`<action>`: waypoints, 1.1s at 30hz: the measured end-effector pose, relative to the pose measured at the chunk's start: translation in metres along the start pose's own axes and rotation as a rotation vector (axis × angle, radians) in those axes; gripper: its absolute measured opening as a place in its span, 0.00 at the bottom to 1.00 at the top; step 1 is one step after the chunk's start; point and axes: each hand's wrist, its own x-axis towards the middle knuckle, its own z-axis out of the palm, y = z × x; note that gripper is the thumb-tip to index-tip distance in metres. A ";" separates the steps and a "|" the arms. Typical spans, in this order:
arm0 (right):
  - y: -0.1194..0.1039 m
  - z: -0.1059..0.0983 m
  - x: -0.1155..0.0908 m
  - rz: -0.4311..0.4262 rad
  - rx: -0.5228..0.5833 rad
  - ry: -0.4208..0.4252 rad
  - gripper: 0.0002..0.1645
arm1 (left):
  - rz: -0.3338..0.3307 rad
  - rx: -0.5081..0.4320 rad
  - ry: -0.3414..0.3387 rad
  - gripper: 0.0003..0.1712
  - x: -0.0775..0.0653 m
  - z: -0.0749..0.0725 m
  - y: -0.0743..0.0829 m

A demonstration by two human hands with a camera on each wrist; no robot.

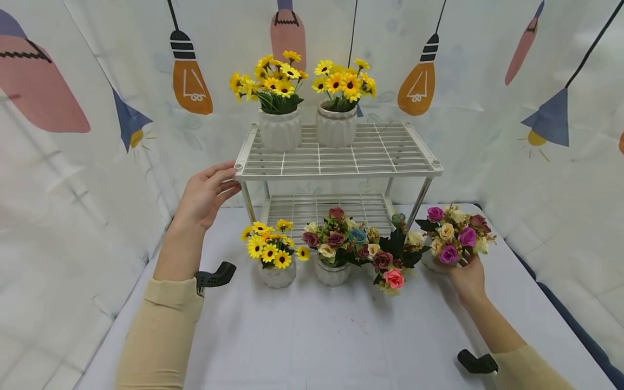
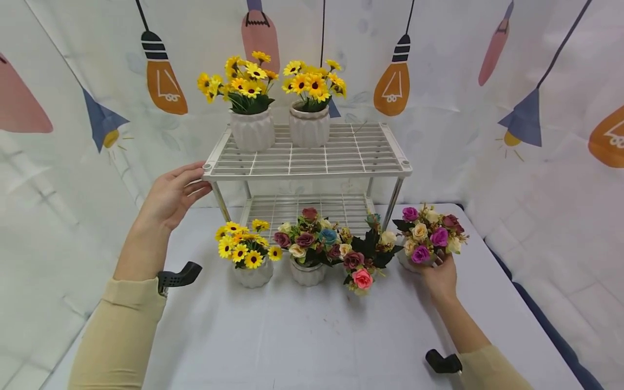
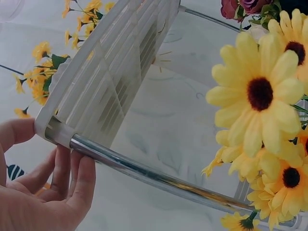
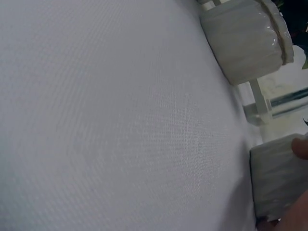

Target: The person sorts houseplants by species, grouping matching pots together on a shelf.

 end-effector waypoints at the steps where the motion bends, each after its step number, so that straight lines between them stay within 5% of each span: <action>1: 0.000 0.000 0.000 -0.004 -0.009 0.005 0.63 | -0.001 0.001 -0.001 0.33 0.000 0.000 0.000; 20: 0.000 -0.004 -0.011 -0.026 -0.090 0.229 0.54 | -0.005 0.043 0.002 0.33 0.000 0.001 -0.001; 28: -0.019 -0.009 -0.018 -0.108 -0.069 0.284 0.53 | -0.003 0.044 0.008 0.32 -0.001 0.001 0.000; 33: -0.038 -0.010 -0.025 -0.237 -0.027 0.367 0.50 | 0.004 0.037 0.004 0.32 -0.002 0.001 0.001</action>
